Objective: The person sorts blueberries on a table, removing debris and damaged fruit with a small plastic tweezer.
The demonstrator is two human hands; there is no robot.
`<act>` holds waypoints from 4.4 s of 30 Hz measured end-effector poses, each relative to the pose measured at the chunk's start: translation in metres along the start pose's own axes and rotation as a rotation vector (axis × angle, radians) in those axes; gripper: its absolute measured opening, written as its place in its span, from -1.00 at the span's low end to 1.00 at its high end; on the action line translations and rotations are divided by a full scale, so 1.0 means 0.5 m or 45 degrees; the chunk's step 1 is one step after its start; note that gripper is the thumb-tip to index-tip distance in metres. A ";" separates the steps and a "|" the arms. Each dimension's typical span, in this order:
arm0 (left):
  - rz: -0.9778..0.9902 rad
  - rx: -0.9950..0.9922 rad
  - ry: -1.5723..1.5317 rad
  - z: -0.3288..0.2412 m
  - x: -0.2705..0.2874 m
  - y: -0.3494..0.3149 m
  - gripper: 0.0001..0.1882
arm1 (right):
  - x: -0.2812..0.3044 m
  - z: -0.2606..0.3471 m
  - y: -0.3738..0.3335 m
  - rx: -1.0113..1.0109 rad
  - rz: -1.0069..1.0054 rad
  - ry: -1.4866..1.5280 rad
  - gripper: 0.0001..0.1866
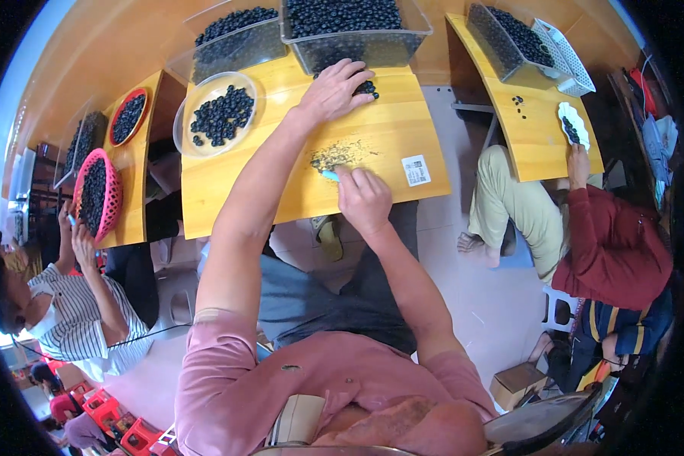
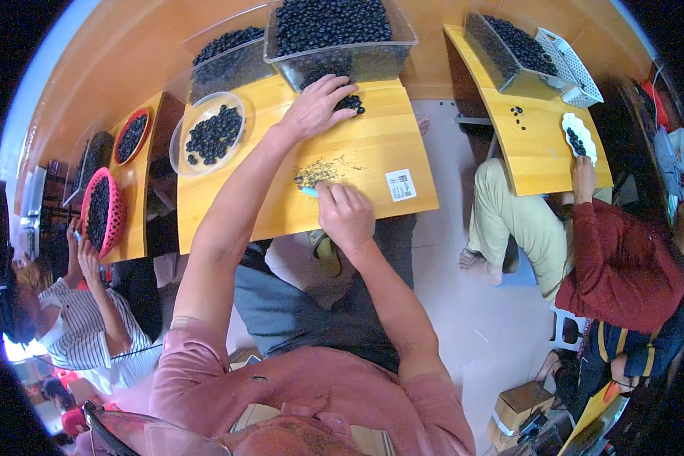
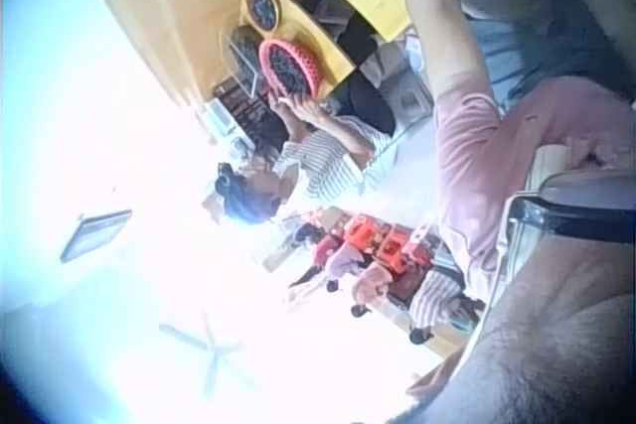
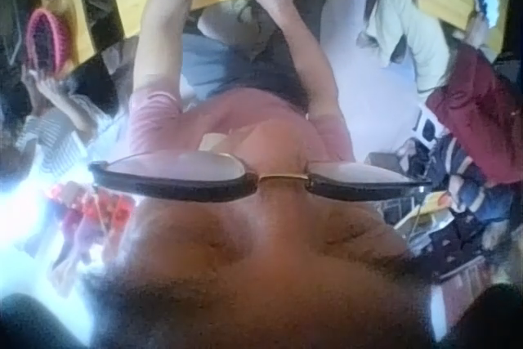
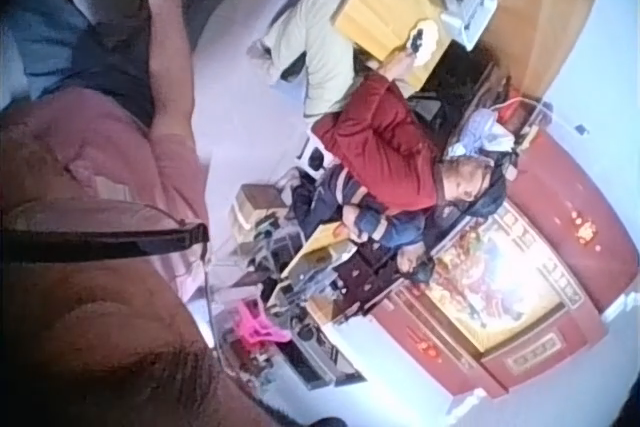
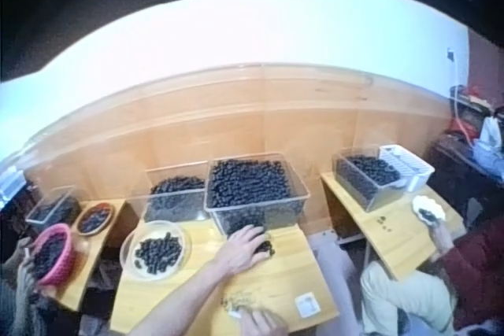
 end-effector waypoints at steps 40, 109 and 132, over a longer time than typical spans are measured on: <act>-0.210 0.449 0.061 0.085 -0.024 -0.101 -0.64 | -0.002 -0.010 -0.002 0.033 -0.085 0.036 -0.85; -0.014 0.061 -0.163 -0.002 0.007 -0.128 -0.75 | -0.005 -0.008 -0.003 -0.009 -0.066 0.042 -0.84; -0.220 0.461 -0.317 0.024 -0.014 -0.233 -0.58 | -0.001 -0.006 -0.005 0.022 -0.072 0.032 -0.85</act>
Point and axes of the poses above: each hand's wrist, its own y-axis towards the middle knuckle, its own x-axis out of the back of the hand, z = x × y, the point moved 1 cm from there along y, towards the middle knuckle, and after that the axes turned 15 degrees about z, right-handed, at the moved point
